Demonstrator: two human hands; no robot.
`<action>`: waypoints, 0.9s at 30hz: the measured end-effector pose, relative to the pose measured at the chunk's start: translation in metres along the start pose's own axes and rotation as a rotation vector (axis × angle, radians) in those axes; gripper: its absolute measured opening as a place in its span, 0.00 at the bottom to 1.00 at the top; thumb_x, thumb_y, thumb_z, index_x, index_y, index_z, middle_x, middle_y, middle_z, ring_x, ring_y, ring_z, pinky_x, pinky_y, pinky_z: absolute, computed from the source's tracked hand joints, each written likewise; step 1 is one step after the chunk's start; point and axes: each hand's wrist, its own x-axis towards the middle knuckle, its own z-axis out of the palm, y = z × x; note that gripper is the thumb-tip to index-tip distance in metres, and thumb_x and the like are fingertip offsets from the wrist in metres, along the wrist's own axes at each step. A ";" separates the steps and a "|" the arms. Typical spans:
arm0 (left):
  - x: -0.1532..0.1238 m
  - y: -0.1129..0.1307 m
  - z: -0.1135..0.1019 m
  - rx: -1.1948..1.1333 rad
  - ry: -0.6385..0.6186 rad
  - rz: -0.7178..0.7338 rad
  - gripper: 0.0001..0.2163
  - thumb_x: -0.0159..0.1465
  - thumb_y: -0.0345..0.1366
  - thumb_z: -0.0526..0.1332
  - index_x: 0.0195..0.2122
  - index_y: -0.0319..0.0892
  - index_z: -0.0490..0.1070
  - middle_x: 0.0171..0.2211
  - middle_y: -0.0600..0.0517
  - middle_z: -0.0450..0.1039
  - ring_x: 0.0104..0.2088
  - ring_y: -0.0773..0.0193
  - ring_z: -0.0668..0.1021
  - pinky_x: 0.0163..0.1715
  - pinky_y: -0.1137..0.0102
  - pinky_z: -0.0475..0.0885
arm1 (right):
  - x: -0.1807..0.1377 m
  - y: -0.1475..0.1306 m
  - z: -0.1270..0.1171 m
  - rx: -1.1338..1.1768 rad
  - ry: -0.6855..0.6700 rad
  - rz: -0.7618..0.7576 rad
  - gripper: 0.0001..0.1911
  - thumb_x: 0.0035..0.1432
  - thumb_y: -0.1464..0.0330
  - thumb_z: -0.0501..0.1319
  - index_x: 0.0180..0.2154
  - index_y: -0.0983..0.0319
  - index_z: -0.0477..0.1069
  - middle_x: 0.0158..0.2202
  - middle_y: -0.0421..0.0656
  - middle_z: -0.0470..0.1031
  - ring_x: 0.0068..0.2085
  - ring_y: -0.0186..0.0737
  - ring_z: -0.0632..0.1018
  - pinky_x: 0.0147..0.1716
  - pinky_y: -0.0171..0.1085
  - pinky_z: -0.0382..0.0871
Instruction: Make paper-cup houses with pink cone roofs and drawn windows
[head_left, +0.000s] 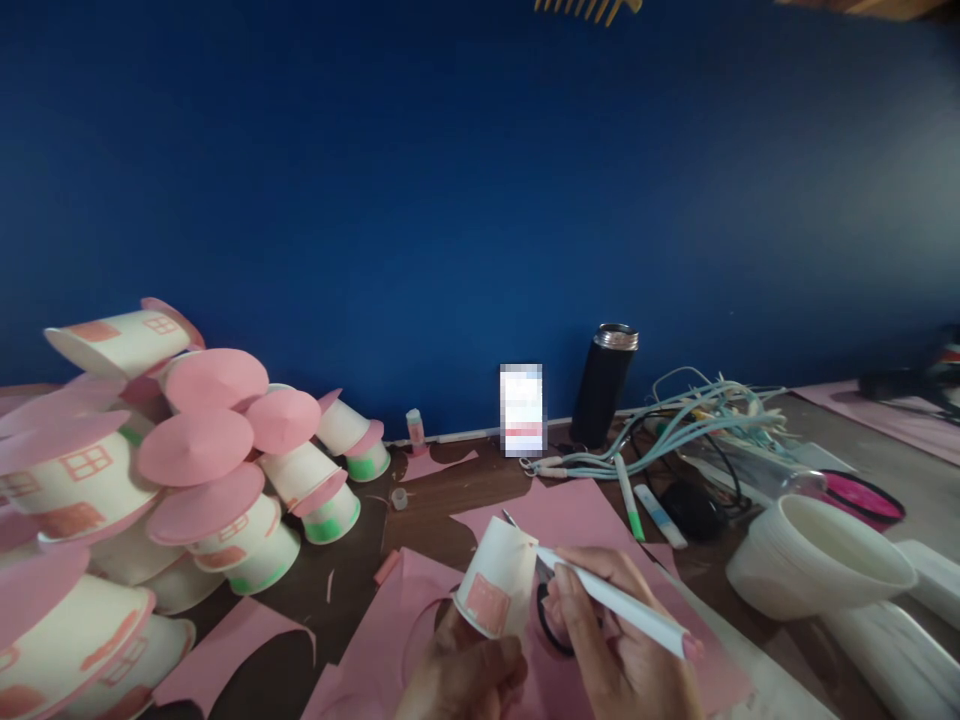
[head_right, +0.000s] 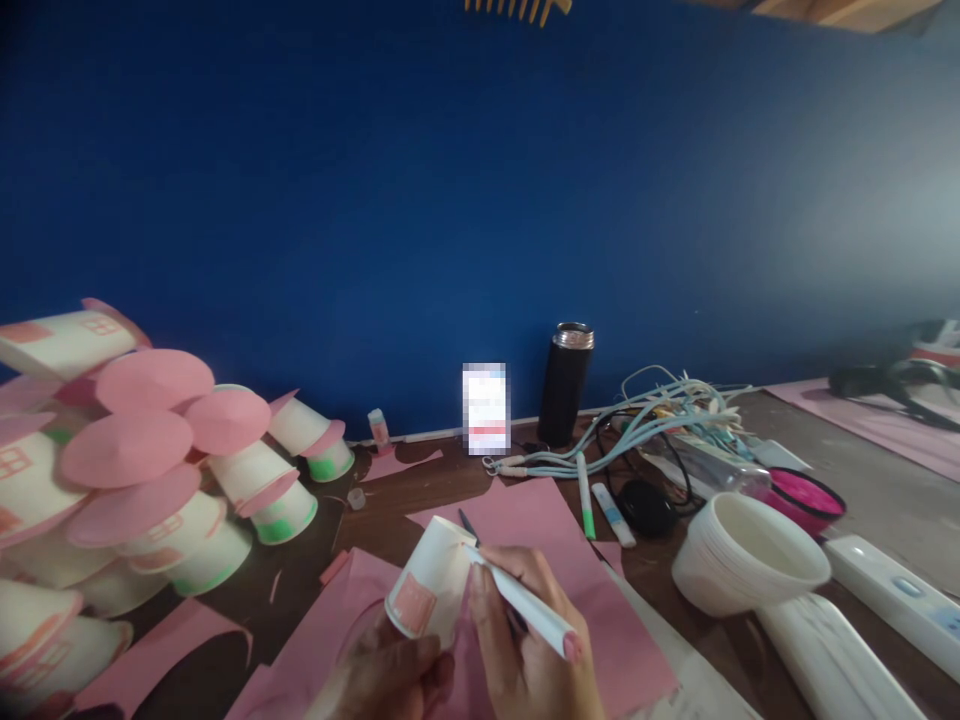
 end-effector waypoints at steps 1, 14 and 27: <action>-0.001 0.000 0.000 0.001 -0.013 0.007 0.22 0.35 0.34 0.78 0.32 0.38 0.75 0.20 0.55 0.71 0.19 0.71 0.69 0.22 0.72 0.57 | 0.000 0.000 0.000 0.002 -0.008 -0.002 0.07 0.65 0.66 0.57 0.43 0.59 0.70 0.31 0.44 0.78 0.29 0.36 0.81 0.26 0.28 0.75; -0.004 0.003 0.002 -0.003 -0.032 0.003 0.24 0.38 0.34 0.77 0.38 0.39 0.76 0.23 0.54 0.73 0.22 0.70 0.70 0.25 0.73 0.61 | 0.001 0.002 -0.002 -0.061 -0.022 -0.021 0.06 0.65 0.66 0.57 0.43 0.59 0.70 0.30 0.42 0.78 0.27 0.37 0.81 0.27 0.30 0.76; -0.001 0.001 -0.005 0.010 -0.071 0.015 0.23 0.40 0.33 0.76 0.38 0.39 0.75 0.23 0.54 0.72 0.21 0.70 0.70 0.24 0.73 0.61 | 0.000 0.001 -0.003 -0.123 -0.038 -0.062 0.06 0.65 0.68 0.57 0.43 0.58 0.69 0.31 0.41 0.78 0.29 0.36 0.81 0.31 0.30 0.76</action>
